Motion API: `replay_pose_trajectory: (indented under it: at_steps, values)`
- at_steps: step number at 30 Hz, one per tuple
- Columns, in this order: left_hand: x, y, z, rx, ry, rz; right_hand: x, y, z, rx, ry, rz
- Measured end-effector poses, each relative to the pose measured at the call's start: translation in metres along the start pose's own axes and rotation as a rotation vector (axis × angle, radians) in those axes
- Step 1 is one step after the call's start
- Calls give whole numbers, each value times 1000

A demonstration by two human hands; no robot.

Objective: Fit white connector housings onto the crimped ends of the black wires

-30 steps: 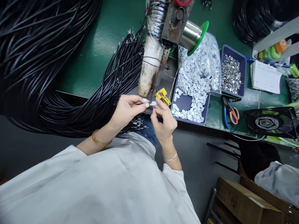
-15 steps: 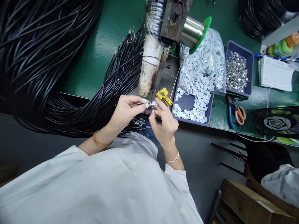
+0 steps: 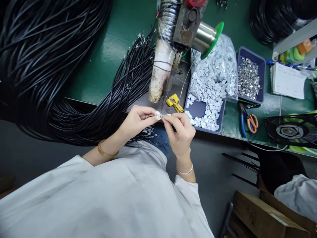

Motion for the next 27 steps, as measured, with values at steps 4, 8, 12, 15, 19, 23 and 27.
replay_pose_trajectory:
  at_steps: [4,8,12,15,19,23,27]
  values:
    - [-1,-2,0,-1,28,14,-16,-1,4,41,-23,135]
    - [4,-4,1,-14,98,-23,-13,-2,-8,-51,-22,65]
    - [10,-6,2,-25,131,-89,20,-9,-32,-254,187,-222]
    - [11,-6,1,-34,180,-84,29,-12,-30,-211,310,-284]
    - [6,-5,-5,-104,207,-36,8,-7,-24,-182,271,-113]
    - [6,-5,-7,-139,159,-52,-8,-6,-25,-207,249,-5]
    - [12,-5,-6,-161,123,-115,-10,-8,-26,-213,195,-18]
Point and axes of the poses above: each hand's wrist, its own y-axis towards the middle knuckle, its own x-axis out of the back of the hand, z = x × y, the point moved 10 cm from there along y, towards the middle knuckle, and after that the axes turned 13 degrees about -x, right-handed, at the moved point
